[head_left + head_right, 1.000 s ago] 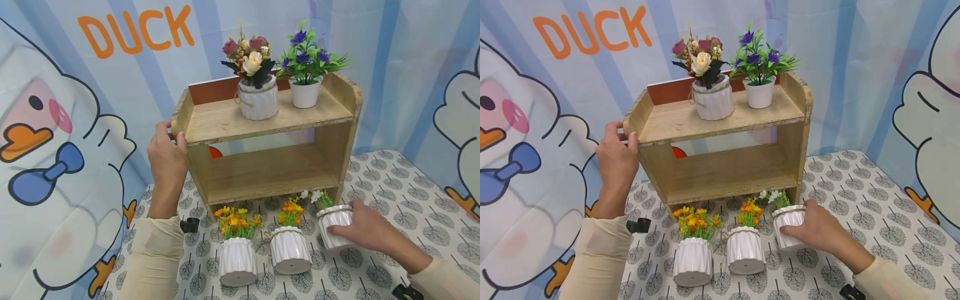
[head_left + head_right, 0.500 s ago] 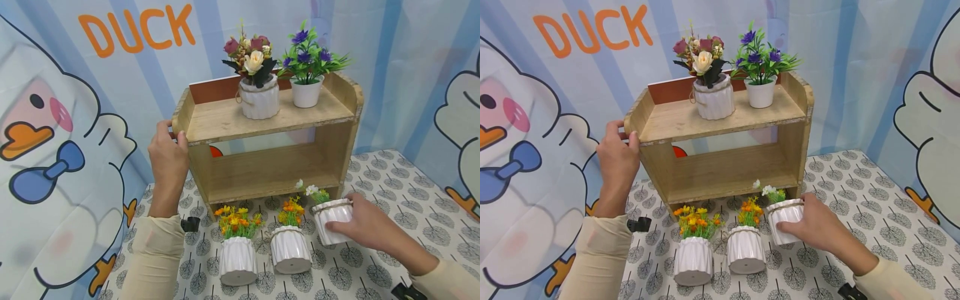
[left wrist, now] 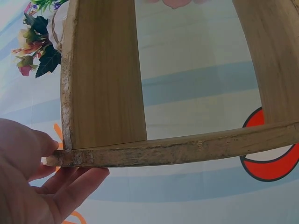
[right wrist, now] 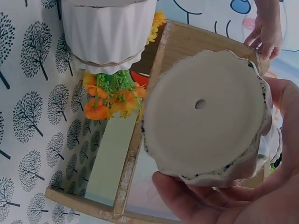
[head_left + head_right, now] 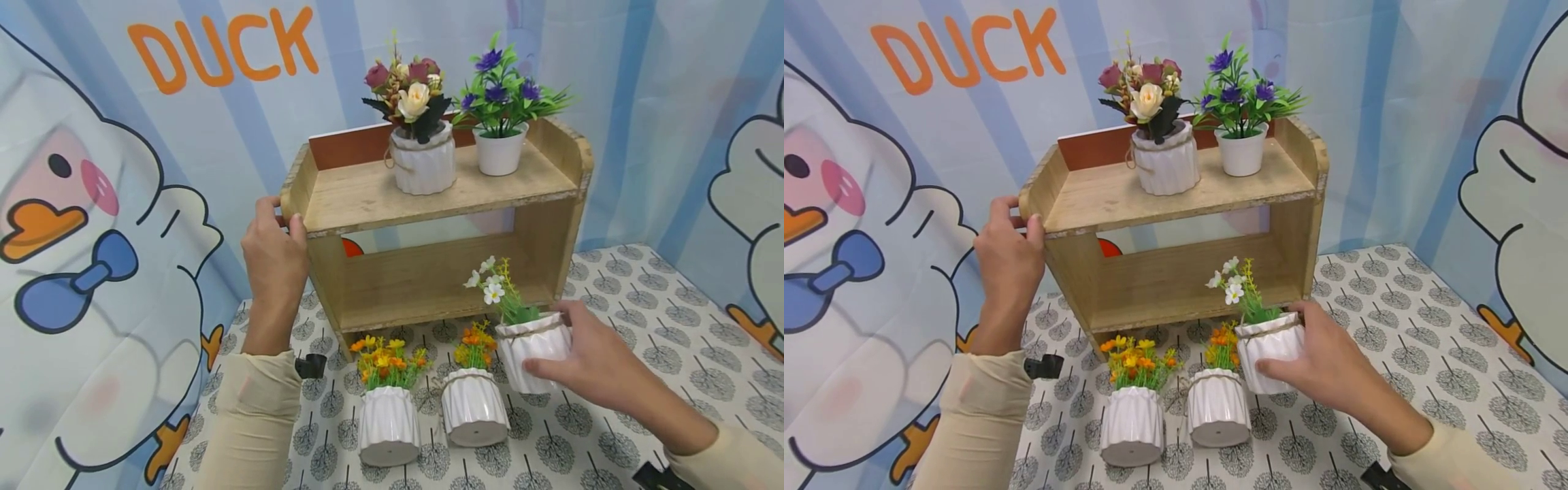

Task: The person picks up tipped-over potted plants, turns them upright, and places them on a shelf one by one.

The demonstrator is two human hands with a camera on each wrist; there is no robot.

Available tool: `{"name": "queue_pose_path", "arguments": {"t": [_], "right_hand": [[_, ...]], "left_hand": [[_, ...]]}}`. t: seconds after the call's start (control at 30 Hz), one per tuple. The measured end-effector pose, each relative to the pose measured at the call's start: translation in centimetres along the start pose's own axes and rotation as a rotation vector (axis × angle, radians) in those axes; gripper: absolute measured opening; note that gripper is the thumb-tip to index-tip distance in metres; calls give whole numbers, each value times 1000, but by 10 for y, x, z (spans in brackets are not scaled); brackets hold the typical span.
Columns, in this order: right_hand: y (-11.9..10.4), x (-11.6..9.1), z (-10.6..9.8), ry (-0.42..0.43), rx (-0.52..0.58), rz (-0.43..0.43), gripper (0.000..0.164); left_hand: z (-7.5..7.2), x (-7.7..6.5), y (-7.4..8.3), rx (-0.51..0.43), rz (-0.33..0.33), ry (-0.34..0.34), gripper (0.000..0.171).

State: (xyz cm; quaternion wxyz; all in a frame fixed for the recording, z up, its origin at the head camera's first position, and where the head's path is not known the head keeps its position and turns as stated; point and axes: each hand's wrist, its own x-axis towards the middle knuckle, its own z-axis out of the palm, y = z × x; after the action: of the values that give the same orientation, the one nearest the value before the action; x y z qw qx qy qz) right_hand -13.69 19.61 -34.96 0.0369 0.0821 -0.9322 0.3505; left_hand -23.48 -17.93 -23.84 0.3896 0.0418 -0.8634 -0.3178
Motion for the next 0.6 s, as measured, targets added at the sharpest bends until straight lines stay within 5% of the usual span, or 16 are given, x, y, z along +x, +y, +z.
{"name": "queue_pose_path", "arguments": {"t": [0.6], "right_hand": [[-25,3,7,101,179,-83,106]], "left_hand": [[0,0,0,0,4,16,33]]}}
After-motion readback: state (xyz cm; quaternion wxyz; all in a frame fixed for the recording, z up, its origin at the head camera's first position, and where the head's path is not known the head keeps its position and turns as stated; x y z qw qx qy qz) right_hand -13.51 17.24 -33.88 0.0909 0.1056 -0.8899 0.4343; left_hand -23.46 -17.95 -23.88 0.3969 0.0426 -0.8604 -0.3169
